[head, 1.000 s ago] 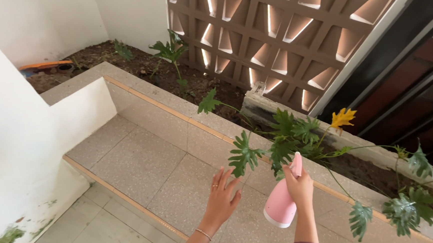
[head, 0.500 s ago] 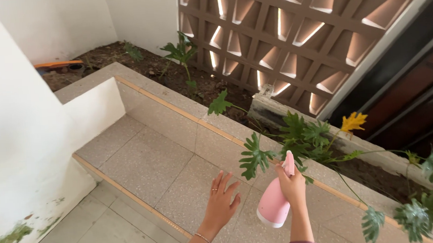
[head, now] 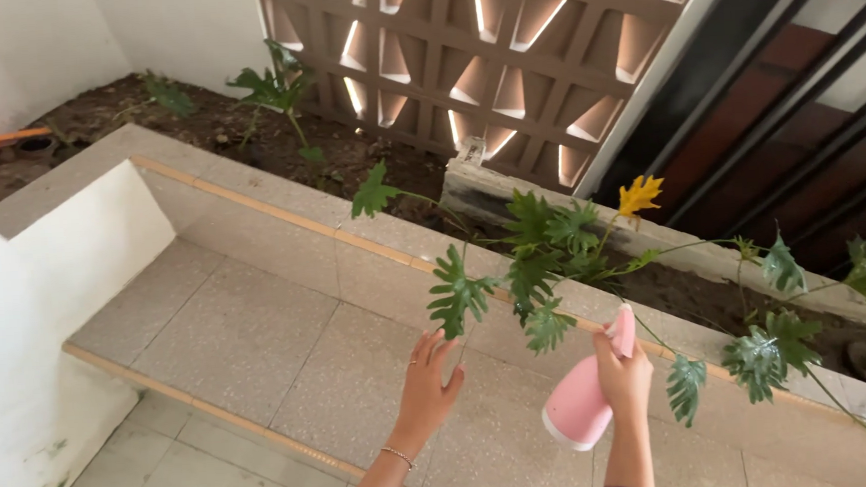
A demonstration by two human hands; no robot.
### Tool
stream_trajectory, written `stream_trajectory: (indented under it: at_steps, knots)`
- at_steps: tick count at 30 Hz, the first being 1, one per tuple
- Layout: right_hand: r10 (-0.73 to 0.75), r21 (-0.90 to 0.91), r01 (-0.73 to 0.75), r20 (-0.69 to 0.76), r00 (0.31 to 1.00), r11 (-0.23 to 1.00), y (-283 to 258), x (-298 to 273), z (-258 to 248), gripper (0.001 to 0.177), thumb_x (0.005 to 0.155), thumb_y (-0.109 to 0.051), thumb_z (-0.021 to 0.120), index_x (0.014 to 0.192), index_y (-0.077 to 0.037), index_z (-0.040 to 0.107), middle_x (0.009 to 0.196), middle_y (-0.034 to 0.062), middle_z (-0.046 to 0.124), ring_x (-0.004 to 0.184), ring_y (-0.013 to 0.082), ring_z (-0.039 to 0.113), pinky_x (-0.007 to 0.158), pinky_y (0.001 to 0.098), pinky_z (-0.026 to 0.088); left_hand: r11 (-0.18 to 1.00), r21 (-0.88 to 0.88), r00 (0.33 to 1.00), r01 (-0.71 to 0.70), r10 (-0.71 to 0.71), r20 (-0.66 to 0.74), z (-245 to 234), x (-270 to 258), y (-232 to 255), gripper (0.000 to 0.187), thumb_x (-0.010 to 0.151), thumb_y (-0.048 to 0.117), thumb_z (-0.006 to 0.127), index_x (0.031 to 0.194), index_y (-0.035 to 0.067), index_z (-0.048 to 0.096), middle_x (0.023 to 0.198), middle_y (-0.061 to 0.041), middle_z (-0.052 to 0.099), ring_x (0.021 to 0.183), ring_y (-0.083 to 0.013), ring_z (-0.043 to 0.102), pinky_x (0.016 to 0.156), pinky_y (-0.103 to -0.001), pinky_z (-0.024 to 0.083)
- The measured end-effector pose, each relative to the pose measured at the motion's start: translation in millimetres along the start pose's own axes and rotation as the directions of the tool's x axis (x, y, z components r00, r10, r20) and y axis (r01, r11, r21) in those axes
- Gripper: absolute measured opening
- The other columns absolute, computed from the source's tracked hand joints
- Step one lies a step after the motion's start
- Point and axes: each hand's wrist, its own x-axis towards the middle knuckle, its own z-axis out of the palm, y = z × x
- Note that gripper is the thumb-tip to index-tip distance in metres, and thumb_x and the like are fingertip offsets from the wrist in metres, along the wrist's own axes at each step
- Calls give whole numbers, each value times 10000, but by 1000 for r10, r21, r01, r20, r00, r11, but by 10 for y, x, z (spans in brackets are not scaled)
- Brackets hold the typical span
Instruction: Misting the leaves of plants in a planter using a spray bottle
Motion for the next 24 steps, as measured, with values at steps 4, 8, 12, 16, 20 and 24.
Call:
stream_trajectory:
  at_steps: [4, 8, 12, 16, 20, 24]
  knots:
    - [32, 45, -32, -4, 999, 998, 49, 49, -220, 443, 872, -400, 562, 1161, -118, 745, 919, 143, 686, 819, 281, 582, 742, 394, 424, 965, -146, 972, 219, -204, 114, 7, 221, 59, 525, 1021, 402, 509, 1462, 117, 515, 1586, -79, 389, 1519, -276, 281, 886, -378, 590]
    - [36, 72, -39, 42, 998, 997, 49, 142, -397, 415, 867, -361, 549, 1188, -202, 759, 804, 87, 617, 704, 217, 507, 709, 365, 405, 875, -263, 913, 407, -394, 102, 184, 457, -109, 689, 984, 460, 518, 1536, 69, 388, 1589, -141, 407, 1485, -303, 362, 1213, -503, 307]
    - [64, 63, -69, 86, 994, 996, 52, 318, -515, 419, 851, -373, 588, 1194, -221, 776, 1039, 107, 753, 891, 257, 639, 800, 385, 449, 817, -314, 859, 483, -512, -11, 973, 576, -1214, 789, 934, 418, 643, 1570, 59, 345, 1590, -178, 408, 1460, -315, 412, 1203, -468, 321]
    - [19, 99, -29, 100, 995, 995, 13, 396, -540, 339, 883, -305, 600, 1148, -189, 776, 924, 100, 732, 777, 221, 599, 723, 366, 441, 669, -339, 727, 661, -683, 70, 1024, 702, -1184, 866, 868, 424, 694, 1581, 77, 347, 1583, -188, 418, 1471, -299, 411, 1179, -433, 350]
    - [2, 104, -18, 157, 988, 994, -12, 521, -538, 298, 888, -326, 638, 1075, -145, 781, 787, 90, 677, 676, 202, 543, 665, 357, 411, 397, -440, 550, 806, -778, 305, 759, 824, -615, 819, 962, 351, 617, 1620, 158, 170, 1675, -64, 251, 1509, -266, 320, 1212, -467, 337]
    - [-42, 113, 20, 196, 980, 993, 33, 674, -507, 282, 898, -330, 646, 1061, -156, 797, 791, 56, 692, 729, 186, 574, 719, 345, 430, 324, -520, 521, 790, -802, 292, 886, 845, -674, 822, 935, 318, 650, 1611, 135, 220, 1612, -74, 422, 1434, -272, 486, 1155, -466, 429]
